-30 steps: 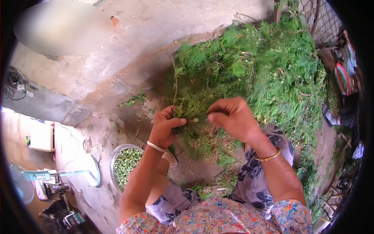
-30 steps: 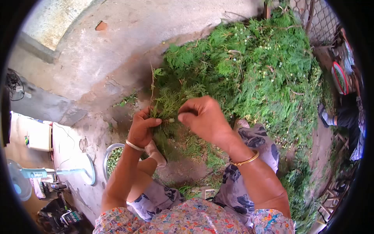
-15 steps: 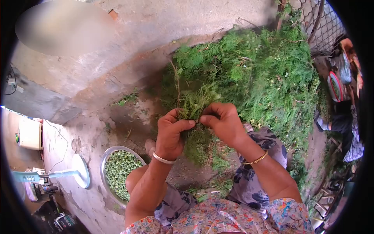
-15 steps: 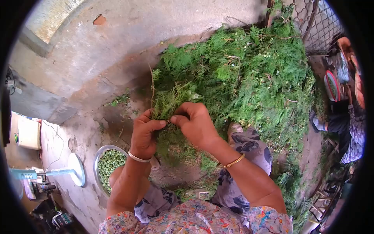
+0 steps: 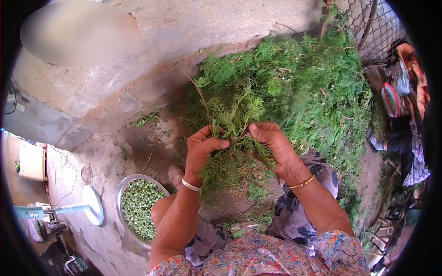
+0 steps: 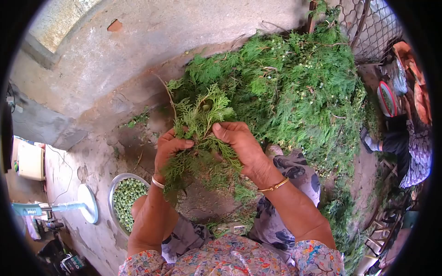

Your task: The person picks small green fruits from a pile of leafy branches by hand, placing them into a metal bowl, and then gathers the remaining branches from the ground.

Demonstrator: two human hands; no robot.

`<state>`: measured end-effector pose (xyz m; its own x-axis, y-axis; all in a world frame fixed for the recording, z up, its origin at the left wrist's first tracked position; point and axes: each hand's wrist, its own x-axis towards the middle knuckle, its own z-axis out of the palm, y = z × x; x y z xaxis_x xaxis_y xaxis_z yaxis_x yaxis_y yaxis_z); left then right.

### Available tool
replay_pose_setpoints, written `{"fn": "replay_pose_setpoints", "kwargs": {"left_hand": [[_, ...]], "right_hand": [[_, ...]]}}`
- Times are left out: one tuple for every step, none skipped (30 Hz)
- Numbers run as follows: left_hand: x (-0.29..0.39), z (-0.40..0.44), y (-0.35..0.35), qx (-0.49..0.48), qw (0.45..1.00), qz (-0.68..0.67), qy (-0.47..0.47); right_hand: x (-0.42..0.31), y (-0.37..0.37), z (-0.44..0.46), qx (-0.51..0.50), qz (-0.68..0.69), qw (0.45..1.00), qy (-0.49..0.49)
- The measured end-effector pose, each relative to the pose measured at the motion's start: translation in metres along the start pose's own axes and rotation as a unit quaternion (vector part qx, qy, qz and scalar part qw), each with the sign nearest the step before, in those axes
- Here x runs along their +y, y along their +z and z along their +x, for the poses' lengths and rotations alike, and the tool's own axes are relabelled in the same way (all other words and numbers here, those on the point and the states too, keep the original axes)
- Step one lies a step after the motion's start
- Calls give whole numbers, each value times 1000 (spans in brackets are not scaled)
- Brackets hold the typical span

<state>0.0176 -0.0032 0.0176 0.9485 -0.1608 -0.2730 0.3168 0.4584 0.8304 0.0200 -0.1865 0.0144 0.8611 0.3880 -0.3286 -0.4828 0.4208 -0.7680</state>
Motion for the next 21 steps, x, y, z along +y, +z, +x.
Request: {"fn": "replay_pose_setpoints", "kwargs": {"left_hand": [[0,0,-2,-5,1000,2,-1],[0,0,-3,-10,1000,4,-2],[1,0,-3,-11,1000,3,-3],[2,-1,-2,-25,1000,1,5],[2,-1,-3,-38,999,0,12],[0,1,-7,-38,999,-1,11],[-2,4,-14,-16,999,-21,27],[-4,5,-18,6,998,-40,43],[-7,3,-18,7,998,-40,44],[-12,-2,-14,8,990,-38,135],[-14,-5,-11,7,974,-35,224],[-12,-5,-16,4,974,-34,225],[-7,-4,-27,3,989,-71,130],[-2,-2,-34,2,994,-106,32],[2,-2,-37,-1,994,-104,31],[7,-2,-38,-17,994,-104,12],[10,-2,-38,-32,994,-105,-7],[11,-3,-39,-34,994,-103,-8],[11,-3,-39,-18,996,-88,-3],[10,-3,-39,-1,997,-73,2],[10,-3,-37,-3,997,-72,2]], "right_hand": [[4,1,1,16,7,1000,-16],[7,0,3,32,14,999,-31],[9,-1,4,34,14,999,-32],[11,-3,4,46,9,997,-55],[12,-4,4,59,4,995,-78],[10,-10,5,60,4,995,-77],[4,-19,7,-57,120,989,-70],[-1,-23,9,-172,234,955,-62],[-3,-24,9,-174,234,955,-61],[-9,-20,6,-122,197,969,-80],[-16,-15,3,-68,160,980,-101],[-23,-8,-1,30,146,986,-71],[-24,-11,1,30,147,986,-74],[-25,-16,4,67,149,984,-66],[-25,-21,6,104,152,981,-56],[-26,-24,6,105,154,981,-59],[-26,-27,6,132,99,983,-83],[-26,-29,6,160,43,981,-105],[-27,-26,4,161,44,980,-107],[-29,-21,2,178,-33,975,-129],[-32,-16,1,193,-110,964,-149]]}}
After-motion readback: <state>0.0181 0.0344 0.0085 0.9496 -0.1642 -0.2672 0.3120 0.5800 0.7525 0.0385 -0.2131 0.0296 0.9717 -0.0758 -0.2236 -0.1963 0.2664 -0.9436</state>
